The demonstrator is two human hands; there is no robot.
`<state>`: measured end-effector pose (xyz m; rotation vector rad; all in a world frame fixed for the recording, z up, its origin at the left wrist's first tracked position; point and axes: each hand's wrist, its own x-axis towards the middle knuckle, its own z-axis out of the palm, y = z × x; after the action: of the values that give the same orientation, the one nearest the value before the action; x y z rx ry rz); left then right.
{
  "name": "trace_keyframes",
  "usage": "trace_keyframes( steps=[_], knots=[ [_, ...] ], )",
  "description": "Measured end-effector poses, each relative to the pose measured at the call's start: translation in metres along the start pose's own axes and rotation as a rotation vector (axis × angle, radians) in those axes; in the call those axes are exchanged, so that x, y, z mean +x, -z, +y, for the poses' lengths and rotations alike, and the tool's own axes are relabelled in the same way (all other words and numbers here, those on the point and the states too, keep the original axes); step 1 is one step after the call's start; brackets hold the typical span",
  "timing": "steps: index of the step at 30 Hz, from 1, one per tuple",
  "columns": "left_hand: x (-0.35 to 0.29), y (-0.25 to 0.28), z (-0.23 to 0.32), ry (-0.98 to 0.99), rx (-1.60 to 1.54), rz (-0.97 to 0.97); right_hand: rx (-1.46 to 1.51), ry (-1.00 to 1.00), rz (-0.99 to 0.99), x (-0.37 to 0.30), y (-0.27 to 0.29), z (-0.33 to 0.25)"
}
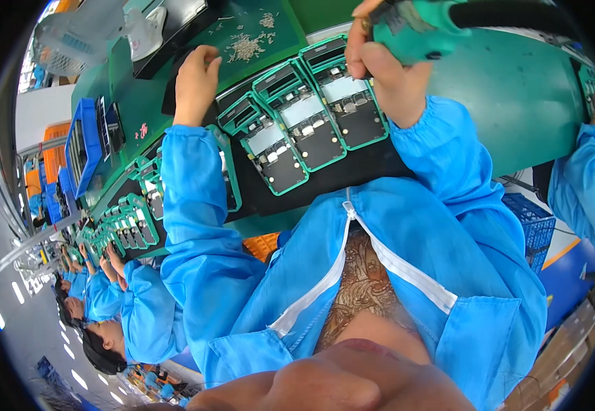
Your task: The person assembles electronic components by driving screws into housings and plastic components using a hanging electric screwdriver.
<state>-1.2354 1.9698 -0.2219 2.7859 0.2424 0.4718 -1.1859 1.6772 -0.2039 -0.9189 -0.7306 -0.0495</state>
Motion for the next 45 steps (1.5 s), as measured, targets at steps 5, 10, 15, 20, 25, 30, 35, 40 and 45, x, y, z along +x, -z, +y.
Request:
trace_keyframes(
  steps=[5, 10, 15, 20, 25, 30, 35, 40, 45],
  knots=[
    [0.005, -0.035, -0.042, 0.086, -0.166, -0.116, -0.076, 0.035, -0.028, 0.006, 0.011, 0.015],
    [0.011, -0.037, -0.034, 0.049, -0.062, -0.183, -0.064, -0.036, 0.047, 0.005, 0.011, 0.018],
    [0.005, -0.040, -0.028, 0.027, 0.020, -0.119, -0.067, -0.110, 0.116, 0.004, 0.011, 0.021],
    [0.005, -0.038, -0.022, 0.054, 0.003, -0.087, -0.076, -0.057, 0.030, 0.000, 0.022, 0.031],
    [0.006, -0.035, -0.020, 0.091, -0.020, -0.058, -0.083, -0.041, -0.046, -0.003, 0.025, 0.038],
    [0.007, -0.030, -0.021, 0.153, -0.111, -0.016, -0.106, -0.017, -0.086, 0.000, 0.024, 0.039],
    [-0.003, -0.004, -0.003, 0.205, -0.479, 0.049, -0.117, -0.006, -0.090, -0.001, 0.024, 0.040],
    [-0.037, 0.022, 0.055, 0.273, -0.823, -0.065, -0.126, -0.012, -0.098, -0.001, 0.025, 0.041],
    [-0.081, 0.001, 0.105, -0.013, -0.531, -0.143, -0.016, -0.016, -0.116, -0.003, 0.002, 0.022]
  ],
)
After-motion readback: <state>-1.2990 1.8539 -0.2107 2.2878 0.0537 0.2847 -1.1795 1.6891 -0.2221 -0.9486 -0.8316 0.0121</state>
